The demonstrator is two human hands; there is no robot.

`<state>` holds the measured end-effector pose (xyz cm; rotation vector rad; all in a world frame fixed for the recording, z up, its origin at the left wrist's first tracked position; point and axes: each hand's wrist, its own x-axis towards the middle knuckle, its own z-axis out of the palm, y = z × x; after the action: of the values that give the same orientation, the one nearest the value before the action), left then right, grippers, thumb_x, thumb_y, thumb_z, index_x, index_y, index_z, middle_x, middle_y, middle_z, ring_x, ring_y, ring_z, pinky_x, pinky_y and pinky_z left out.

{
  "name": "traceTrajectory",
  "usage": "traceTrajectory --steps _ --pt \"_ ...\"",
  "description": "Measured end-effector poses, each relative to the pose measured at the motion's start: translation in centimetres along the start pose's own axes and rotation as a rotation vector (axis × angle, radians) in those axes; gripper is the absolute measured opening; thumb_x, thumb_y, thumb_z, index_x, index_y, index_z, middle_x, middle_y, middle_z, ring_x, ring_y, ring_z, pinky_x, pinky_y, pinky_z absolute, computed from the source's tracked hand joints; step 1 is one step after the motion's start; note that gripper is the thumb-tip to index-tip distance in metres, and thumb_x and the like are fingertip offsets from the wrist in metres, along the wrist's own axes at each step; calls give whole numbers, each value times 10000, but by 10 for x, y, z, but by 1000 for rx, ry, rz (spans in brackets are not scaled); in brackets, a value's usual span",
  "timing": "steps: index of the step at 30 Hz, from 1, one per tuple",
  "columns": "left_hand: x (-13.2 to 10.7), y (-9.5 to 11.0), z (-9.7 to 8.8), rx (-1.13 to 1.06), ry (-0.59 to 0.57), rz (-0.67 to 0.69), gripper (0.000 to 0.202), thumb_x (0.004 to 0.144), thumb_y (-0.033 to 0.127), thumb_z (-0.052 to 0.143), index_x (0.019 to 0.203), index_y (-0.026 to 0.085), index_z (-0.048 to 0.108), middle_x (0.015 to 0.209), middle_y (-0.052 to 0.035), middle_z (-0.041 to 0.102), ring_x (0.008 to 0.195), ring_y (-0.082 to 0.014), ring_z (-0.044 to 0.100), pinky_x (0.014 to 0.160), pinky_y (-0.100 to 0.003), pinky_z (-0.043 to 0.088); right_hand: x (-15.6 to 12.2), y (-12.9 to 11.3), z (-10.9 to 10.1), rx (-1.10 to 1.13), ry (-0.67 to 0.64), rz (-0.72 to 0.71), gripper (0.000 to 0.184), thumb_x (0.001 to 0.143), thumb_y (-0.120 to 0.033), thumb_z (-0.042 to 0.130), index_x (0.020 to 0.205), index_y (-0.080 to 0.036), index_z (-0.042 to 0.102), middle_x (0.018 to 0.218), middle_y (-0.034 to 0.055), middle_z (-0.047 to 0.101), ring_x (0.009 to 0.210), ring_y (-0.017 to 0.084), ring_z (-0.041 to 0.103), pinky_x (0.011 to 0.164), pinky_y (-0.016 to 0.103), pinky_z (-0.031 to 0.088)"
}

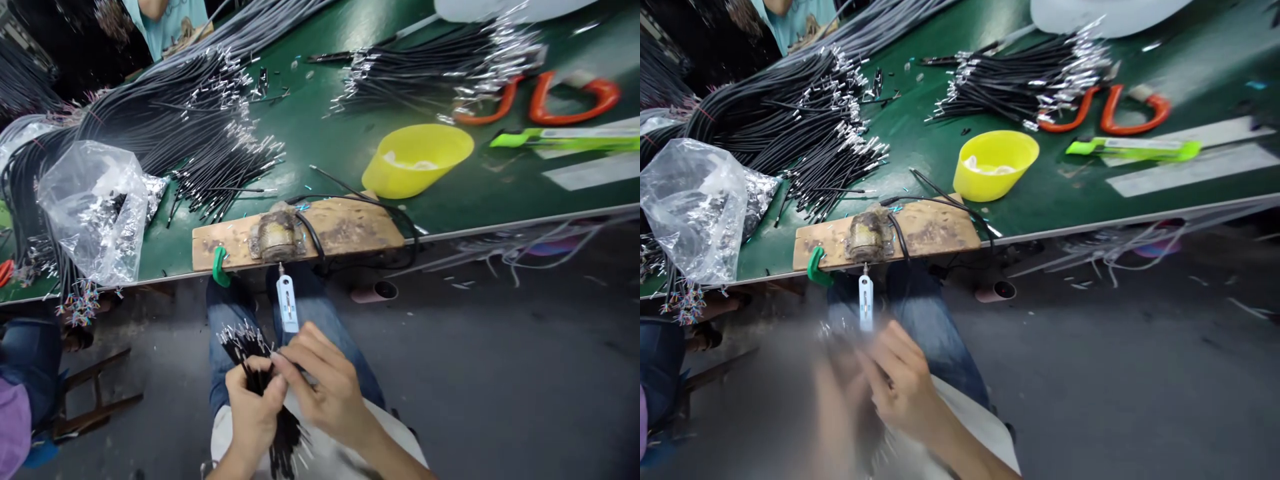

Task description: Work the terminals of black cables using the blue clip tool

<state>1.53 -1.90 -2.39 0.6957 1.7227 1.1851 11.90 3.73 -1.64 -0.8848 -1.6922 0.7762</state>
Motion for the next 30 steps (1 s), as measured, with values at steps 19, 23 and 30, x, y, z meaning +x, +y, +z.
traceTrajectory --steps 19,23,30 --pt "9 13 1 -303 -219 -246 423 606 533 719 521 168 522 418 45 422 307 -24 268 319 -192 214 -2 22 -3 630 -82 427 130 773 -291 624 709 -181 653 693 35 564 641 150 510 571 257 406" --pt "5 13 2 -220 -173 -129 381 599 495 738 534 180 534 399 45 429 324 -52 312 340 -210 278 0 13 3 813 -25 582 188 771 -350 633 688 -182 613 628 -4 511 550 112 463 503 223 381" --pt "3 17 9 42 30 173 221 603 311 751 500 187 601 492 -9 586 490 -151 515 526 -280 435 -4 2 15 275 326 228 153 807 -95 515 696 -200 528 627 -5 461 580 133 439 509 245 379"
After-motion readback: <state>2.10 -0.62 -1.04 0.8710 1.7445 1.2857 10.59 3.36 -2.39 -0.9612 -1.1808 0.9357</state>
